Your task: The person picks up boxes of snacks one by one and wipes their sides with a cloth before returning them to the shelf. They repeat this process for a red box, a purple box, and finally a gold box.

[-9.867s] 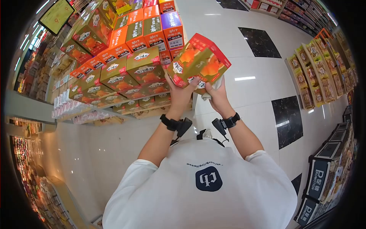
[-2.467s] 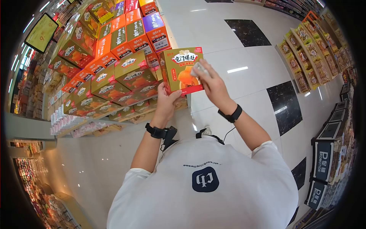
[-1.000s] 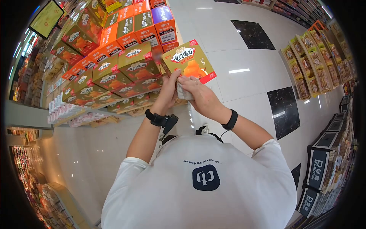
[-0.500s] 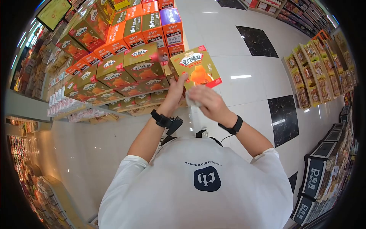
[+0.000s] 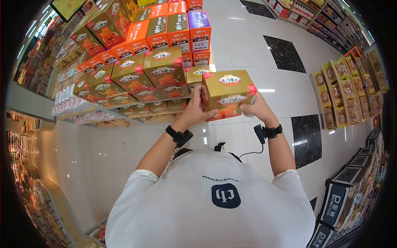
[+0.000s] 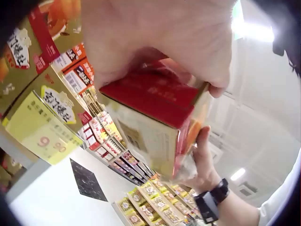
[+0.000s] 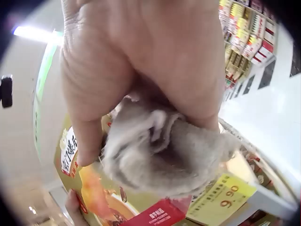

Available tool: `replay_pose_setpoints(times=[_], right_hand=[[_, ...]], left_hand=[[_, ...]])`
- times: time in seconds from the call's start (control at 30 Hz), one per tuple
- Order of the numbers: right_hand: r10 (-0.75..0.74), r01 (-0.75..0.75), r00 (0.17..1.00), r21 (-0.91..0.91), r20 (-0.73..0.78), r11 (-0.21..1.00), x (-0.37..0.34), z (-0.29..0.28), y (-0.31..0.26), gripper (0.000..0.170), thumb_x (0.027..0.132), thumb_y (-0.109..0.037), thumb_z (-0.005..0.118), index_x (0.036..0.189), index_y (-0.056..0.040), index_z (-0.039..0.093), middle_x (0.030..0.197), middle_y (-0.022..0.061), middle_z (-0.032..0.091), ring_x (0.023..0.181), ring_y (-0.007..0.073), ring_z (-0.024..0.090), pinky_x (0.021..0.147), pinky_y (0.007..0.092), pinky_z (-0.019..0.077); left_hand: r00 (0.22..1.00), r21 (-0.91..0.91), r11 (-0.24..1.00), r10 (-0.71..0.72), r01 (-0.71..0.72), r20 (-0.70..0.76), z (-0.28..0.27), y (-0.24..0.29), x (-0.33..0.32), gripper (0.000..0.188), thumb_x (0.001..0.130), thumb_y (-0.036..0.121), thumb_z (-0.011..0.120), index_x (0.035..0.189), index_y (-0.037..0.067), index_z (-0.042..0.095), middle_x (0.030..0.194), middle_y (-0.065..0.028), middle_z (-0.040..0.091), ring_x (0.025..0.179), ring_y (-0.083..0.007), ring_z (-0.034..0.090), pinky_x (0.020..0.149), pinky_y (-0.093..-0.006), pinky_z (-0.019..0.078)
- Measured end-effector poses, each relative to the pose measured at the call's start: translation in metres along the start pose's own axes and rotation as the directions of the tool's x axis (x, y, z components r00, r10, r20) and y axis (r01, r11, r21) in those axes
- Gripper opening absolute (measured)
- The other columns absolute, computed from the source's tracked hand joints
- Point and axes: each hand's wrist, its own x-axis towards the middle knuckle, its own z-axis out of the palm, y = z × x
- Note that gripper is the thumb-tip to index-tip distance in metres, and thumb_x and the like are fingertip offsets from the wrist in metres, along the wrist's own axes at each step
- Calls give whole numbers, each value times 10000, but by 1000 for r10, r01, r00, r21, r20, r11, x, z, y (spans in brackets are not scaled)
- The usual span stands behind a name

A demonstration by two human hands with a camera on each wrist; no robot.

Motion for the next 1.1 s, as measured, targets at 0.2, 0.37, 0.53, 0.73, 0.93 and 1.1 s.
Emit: replay_pose_setpoints(times=[0.2, 0.37, 0.53, 0.73, 0.93, 1.1], right_hand=[[-32, 23, 998, -138, -61, 990, 4, 22, -1, 975, 720, -50, 890, 1529, -27, 347, 1371, 108, 589, 1264, 188, 560, 1058, 357, 482], [-169, 147, 977, -166, -129, 975, 45, 22, -3, 863, 755, 7, 836, 1492, -41, 388, 1322, 78, 593, 1204, 169, 573, 1007, 342, 510], [-202, 184, 973, -153, -113, 971, 98, 31, -19, 973, 700, -116, 922, 1511, -48, 390, 1334, 120, 623, 1223, 206, 605, 1028, 348, 501], [-131, 121, 990, -157, -56, 980, 135, 27, -2, 954, 723, -142, 911, 1517, -53, 388, 1360, 123, 610, 1244, 224, 592, 1052, 371, 478], [-106, 101, 994, -190, -17, 976, 146, 32, -13, 925, 750, -165, 896, 1516, -51, 391, 1374, 128, 601, 1256, 232, 582, 1068, 376, 458], [-153, 151, 988, -204, 4, 967, 154, 28, 0, 925, 755, -163, 894, 1520, -61, 386, 1378, 121, 601, 1269, 229, 576, 1076, 380, 451]], left_hand=[[947, 606, 775, 302, -178, -107, -18, 36, -8, 940, 808, 321, 839, 1560, 83, 328, 1261, -163, 534, 1124, -360, 584, 992, -437, 507], [915, 587, 808, 277, -55, -294, -11, 38, 4, 758, 855, 195, 786, 1517, 67, 441, 1183, -143, 552, 1016, -319, 615, 860, -419, 540], [755, 722, 681, 411, 117, -511, -18, 41, 26, 456, 876, 228, 781, 1266, 51, 621, 996, -91, 617, 840, -236, 624, 694, -355, 517], [758, 606, 768, 265, 209, -597, -41, 25, 22, 186, 905, 217, 738, 946, 62, 644, 745, -65, 636, 740, -249, 649, 649, -407, 507], [715, 483, 820, 136, 307, -685, -51, -6, -26, 207, 933, 223, 706, 899, 32, 636, 757, -126, 654, 684, -295, 641, 628, -394, 493], [663, 443, 718, -35, 536, -747, -72, -69, -108, 205, 917, 190, 701, 848, 18, 615, 709, -133, 627, 640, -257, 606, 631, -342, 481]])
